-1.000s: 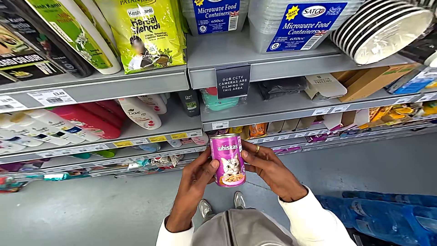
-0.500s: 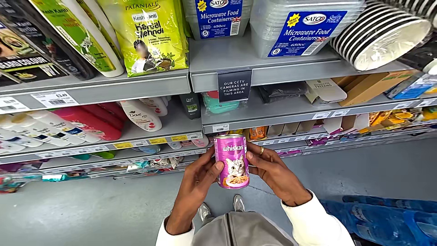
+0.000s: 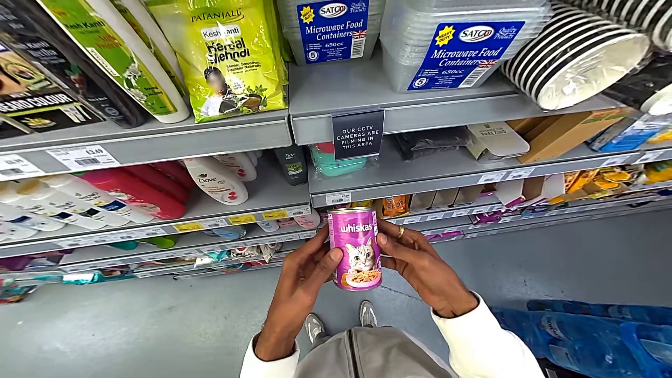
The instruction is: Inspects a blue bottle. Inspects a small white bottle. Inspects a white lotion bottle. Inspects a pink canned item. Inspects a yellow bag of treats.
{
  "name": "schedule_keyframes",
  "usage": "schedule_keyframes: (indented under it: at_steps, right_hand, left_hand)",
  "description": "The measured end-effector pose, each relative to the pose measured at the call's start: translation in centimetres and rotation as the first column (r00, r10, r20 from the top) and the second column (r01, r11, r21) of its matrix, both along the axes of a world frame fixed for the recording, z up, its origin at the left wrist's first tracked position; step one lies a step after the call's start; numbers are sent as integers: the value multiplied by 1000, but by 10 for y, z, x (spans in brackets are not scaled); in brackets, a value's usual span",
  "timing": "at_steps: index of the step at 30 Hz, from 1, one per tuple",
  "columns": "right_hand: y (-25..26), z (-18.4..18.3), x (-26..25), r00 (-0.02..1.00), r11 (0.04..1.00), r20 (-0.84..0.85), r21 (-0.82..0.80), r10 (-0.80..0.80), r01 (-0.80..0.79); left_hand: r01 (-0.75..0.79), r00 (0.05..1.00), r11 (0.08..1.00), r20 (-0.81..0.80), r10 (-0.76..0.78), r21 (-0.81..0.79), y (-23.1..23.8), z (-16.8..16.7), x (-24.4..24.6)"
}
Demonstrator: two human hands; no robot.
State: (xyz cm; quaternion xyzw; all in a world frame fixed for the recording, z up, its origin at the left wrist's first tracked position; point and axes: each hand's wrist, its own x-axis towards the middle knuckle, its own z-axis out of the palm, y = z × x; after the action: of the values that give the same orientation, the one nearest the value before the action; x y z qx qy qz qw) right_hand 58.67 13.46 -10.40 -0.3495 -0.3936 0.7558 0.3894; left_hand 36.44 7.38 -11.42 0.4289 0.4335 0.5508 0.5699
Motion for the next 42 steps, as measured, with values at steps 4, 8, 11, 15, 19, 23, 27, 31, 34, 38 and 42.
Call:
schedule_keyframes:
  at_steps: [4,8,11,15,19,23,27,31,34,38,42]
  right_hand:
    - [-2,0,-1,1000,1000,-3,-6,-2,2]
    - [-2,-1,-1,1000,1000,2,-5,11,-11]
    - [-2,-1,-1,1000,1000,1,-12,8,-8]
    - [-2,-2,-1,1000,1000,4,-9,16,-15]
    - [-2,-2,-1,1000,1000,-1,-7,15,-15]
    - [-1,-1,-2,1000,1000,11,-9,16,-16]
    - [0,-2,-2,1000,1000,10,-11,23,-23]
    - [0,-2,-2,1000,1000,9,-9,21,-21]
    - [0,-2,-1,1000,1000,13,-6,20,-20]
    - [0,-1,-1,1000,1000,22,-16,21,-20]
    - [-1,-1,-2,1000,1000,18,-18,17,-17]
  left_hand:
    - [3,1000,1000,4,-3,-2,-1,-1,-1]
    - [-6,1000,1000,14,7,-10,-2,-1,0]
    - [-3,1000,1000,16,3,-15,-2,-1,0]
    - [-3,1000,1000,26,4,-22,-3,-2,0]
    - [-7,1000,1000,25,8,-26,-3,-2,0]
    - [-20,1000,999,11,21,-48,-2,0,0]
    - [-19,999,999,27,21,-50,-2,-1,0]
    - [-18,999,999,27,19,-43,-2,-1,0]
    - [-16,999,999,33,18,-49,-2,-2,0]
    - [-19,999,999,36,21,-49,-2,-2,0]
    - [-23,999,998,37,25,-54,-3,-3,1]
